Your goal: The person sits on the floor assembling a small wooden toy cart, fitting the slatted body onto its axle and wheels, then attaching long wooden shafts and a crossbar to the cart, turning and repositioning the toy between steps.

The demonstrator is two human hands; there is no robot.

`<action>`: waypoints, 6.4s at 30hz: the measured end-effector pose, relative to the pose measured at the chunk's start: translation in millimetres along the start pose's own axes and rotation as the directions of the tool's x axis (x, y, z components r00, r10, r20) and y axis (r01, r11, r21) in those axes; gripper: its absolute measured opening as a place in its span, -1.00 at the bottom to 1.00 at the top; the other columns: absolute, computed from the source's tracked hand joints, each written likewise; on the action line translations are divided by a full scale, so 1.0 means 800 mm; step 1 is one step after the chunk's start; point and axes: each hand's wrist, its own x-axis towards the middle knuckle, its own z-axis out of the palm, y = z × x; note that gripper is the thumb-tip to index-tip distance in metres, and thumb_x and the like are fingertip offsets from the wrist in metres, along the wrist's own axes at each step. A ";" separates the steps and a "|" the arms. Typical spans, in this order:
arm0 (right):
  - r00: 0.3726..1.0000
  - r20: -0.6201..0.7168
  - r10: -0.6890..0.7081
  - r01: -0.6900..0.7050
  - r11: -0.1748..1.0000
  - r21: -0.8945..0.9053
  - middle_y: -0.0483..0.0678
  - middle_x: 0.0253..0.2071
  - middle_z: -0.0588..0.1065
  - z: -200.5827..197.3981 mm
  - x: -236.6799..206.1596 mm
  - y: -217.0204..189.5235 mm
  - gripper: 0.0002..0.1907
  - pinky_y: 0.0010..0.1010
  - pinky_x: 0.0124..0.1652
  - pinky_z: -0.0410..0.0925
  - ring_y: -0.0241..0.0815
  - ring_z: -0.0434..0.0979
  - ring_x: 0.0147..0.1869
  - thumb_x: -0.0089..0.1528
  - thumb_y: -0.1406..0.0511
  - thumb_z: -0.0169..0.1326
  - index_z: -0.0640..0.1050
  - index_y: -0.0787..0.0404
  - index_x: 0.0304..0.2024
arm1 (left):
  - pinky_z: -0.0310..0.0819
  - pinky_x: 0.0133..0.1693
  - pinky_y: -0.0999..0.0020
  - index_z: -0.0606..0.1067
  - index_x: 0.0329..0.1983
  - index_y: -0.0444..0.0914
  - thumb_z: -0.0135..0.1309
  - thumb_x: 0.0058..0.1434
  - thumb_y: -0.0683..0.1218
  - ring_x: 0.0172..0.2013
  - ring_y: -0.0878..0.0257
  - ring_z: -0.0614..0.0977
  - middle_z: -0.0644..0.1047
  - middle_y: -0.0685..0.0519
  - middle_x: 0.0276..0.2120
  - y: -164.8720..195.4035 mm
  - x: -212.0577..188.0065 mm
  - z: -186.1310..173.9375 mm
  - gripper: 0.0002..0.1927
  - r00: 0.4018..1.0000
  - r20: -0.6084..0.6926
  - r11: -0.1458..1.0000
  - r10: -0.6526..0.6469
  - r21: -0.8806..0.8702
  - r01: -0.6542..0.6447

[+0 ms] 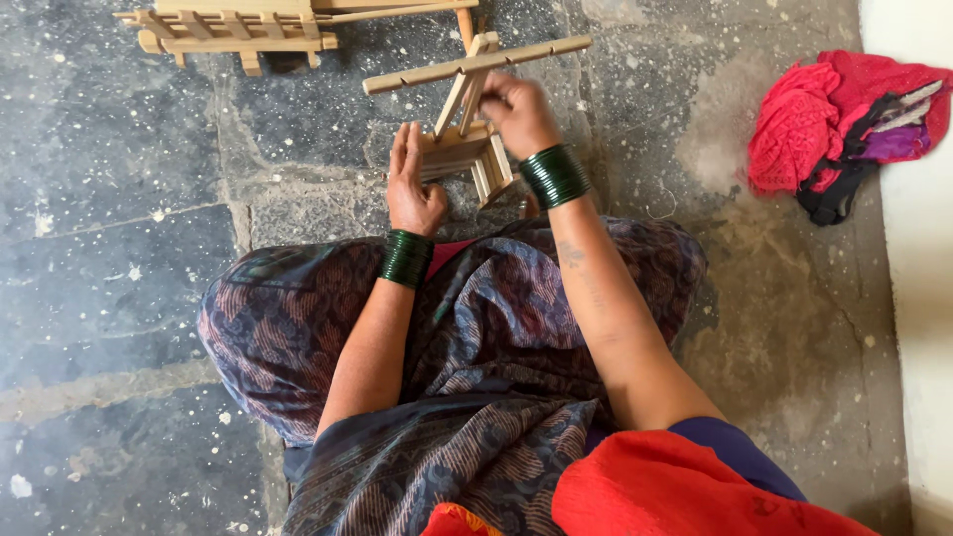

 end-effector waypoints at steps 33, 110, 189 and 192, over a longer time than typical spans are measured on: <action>0.859 -0.272 -0.433 0.293 0.853 -0.432 -0.13 -0.26 0.55 0.086 -0.044 -0.044 -0.93 -0.47 -0.38 0.48 -0.25 0.58 -0.30 0.27 0.40 0.23 0.59 0.13 -0.27 | 0.60 0.13 0.22 0.15 0.53 -0.14 -0.12 -0.09 -0.35 0.38 -0.17 0.36 0.15 -0.16 0.50 -0.013 -0.001 -0.003 -0.02 1.000 0.020 1.000 -0.011 -0.013 0.011; 0.990 -0.142 0.003 -0.036 0.971 -0.235 -0.06 -0.22 0.62 -0.038 -0.150 -0.027 -0.88 -0.45 -0.17 0.51 -0.25 0.66 -0.21 0.24 0.48 0.16 0.67 0.21 -0.27 | 0.49 0.30 0.18 0.14 0.58 -0.05 -0.17 -0.11 -0.38 0.41 -0.10 0.35 0.15 -0.13 0.51 -0.007 -0.026 0.005 0.05 1.000 0.003 0.999 0.029 0.029 -0.029; 0.944 -0.312 -0.106 -0.035 0.910 -0.413 0.06 -0.18 0.47 -0.002 -0.097 0.020 -0.82 -0.17 -0.08 0.40 0.06 0.53 -0.09 0.24 0.40 0.16 0.58 0.32 -0.10 | 0.51 0.21 0.05 0.08 0.56 -0.18 0.11 0.42 -0.08 0.21 -0.08 0.58 0.48 -0.26 0.25 0.051 -0.091 0.061 -0.28 0.970 0.184 0.951 0.162 -0.292 -0.103; 0.948 -0.314 -0.050 -0.071 0.929 -0.363 0.03 -0.16 0.49 0.008 -0.097 0.021 -0.78 -0.21 -0.07 0.40 0.01 0.54 -0.08 0.20 0.39 0.21 0.60 0.29 -0.09 | 0.56 0.17 0.12 0.09 0.55 -0.18 0.19 0.36 -0.07 0.15 -0.01 0.65 0.54 -0.21 0.19 0.042 -0.080 0.060 -0.22 0.980 0.183 0.958 0.077 -0.285 -0.022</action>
